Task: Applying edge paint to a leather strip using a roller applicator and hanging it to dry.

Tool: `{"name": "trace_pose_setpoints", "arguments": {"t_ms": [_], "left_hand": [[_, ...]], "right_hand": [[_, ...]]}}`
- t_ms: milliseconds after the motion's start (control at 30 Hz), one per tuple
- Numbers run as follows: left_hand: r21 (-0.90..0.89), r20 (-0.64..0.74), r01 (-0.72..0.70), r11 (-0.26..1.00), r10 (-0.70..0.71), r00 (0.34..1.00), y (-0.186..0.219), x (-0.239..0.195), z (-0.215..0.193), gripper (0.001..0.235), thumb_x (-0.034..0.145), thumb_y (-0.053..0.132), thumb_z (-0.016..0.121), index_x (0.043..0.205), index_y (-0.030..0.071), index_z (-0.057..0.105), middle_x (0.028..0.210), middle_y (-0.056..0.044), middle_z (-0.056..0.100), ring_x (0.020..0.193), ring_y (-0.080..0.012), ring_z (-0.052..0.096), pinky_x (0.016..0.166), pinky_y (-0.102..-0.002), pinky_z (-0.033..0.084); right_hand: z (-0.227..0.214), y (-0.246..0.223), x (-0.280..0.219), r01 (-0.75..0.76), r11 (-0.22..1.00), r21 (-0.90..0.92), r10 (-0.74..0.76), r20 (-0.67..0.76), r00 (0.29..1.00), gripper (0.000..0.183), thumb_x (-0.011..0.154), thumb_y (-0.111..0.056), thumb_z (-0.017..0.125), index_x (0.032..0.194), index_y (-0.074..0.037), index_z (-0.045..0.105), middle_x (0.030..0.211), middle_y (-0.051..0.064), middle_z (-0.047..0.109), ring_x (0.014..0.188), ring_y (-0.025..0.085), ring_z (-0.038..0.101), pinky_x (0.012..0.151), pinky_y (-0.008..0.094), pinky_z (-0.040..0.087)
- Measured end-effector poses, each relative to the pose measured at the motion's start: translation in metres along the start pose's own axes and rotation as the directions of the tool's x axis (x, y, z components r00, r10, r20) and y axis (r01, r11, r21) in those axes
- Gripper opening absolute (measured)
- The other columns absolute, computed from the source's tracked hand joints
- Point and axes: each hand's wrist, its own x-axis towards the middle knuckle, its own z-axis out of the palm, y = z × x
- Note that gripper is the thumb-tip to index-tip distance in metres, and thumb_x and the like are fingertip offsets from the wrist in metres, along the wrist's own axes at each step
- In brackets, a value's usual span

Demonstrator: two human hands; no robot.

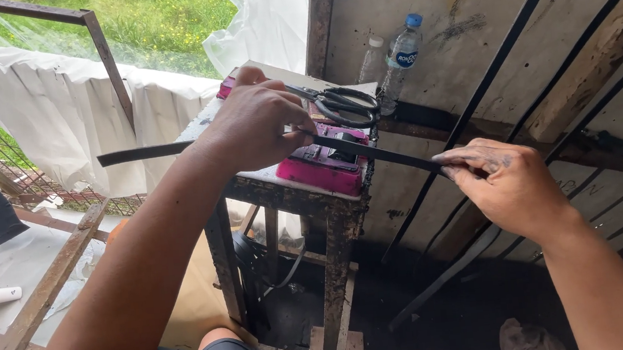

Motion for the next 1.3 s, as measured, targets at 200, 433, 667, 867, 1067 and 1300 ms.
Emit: {"name": "trace_pose_setpoints", "arguments": {"t_ms": [200,433,667,867,1067,1300], "left_hand": [[-0.026,-0.028,-0.080,0.996,0.080,0.996,0.012,0.015,0.011,0.014,0.090,0.039,0.077,0.096,0.029,0.085,0.101,0.013,0.080,0.091,-0.0132,0.063,0.093,-0.043,0.029],[-0.027,-0.003,-0.102,0.994,0.102,0.995,0.024,0.025,0.013,0.012,0.088,0.034,0.078,0.097,0.030,0.085,0.096,0.014,0.080,0.091,-0.0143,0.062,0.094,-0.043,0.029],[-0.059,0.131,-0.009,0.998,0.017,0.991,0.035,0.032,0.001,0.020,0.091,0.039,0.073,0.105,0.028,0.082,0.097,0.011,0.081,0.088,-0.0126,0.070,0.099,-0.043,0.031],[-0.029,0.125,-0.064,0.998,0.067,0.990,0.044,0.043,-0.003,0.021,0.091,0.040,0.073,0.103,0.027,0.082,0.104,0.011,0.080,0.088,-0.0158,0.071,0.098,-0.043,0.033],[-0.019,0.137,-0.080,0.997,0.082,0.987,0.059,0.053,-0.006,0.017,0.091,0.038,0.073,0.097,0.025,0.083,0.091,0.009,0.081,0.073,-0.0170,0.068,0.097,-0.043,0.034],[-0.029,0.111,-0.101,0.994,0.103,0.988,0.078,0.049,-0.018,0.021,0.088,0.031,0.077,0.102,0.016,0.082,0.085,-0.007,0.079,0.084,-0.0266,0.077,0.100,-0.048,0.041]], "right_hand": [[-0.013,0.003,-0.016,-0.139,0.990,-0.009,0.139,0.003,0.990,0.015,0.090,-0.006,0.071,0.101,-0.007,0.082,0.104,0.005,0.079,0.100,0.018,0.074,0.093,0.031,0.060],[-0.016,0.017,-0.025,-0.194,0.981,-0.004,0.194,-0.006,0.981,0.015,0.089,-0.007,0.074,0.101,-0.007,0.083,0.105,0.008,0.080,0.102,0.019,0.075,0.097,0.031,0.060],[-0.027,0.007,-0.013,-0.650,0.736,0.191,0.601,0.258,0.756,0.020,0.091,-0.007,0.069,0.105,-0.005,0.083,0.115,0.005,0.079,0.102,0.017,0.073,0.088,0.030,0.060],[-0.024,0.024,-0.014,-0.672,0.691,0.267,0.579,0.353,0.735,0.023,0.093,-0.006,0.066,0.108,-0.003,0.083,0.118,0.007,0.077,0.098,0.019,0.071,0.077,0.031,0.057],[-0.012,0.029,-0.004,-0.628,0.653,0.424,0.492,0.393,0.777,0.025,0.094,-0.007,0.065,0.112,0.001,0.082,0.099,0.012,0.076,0.081,0.019,0.067,0.069,0.030,0.051],[0.003,0.006,0.013,-0.312,0.750,0.583,0.206,0.243,0.948,0.019,0.088,0.003,0.063,0.096,0.012,0.078,0.084,0.023,0.071,0.076,0.026,0.070,0.055,0.037,0.059]]}}
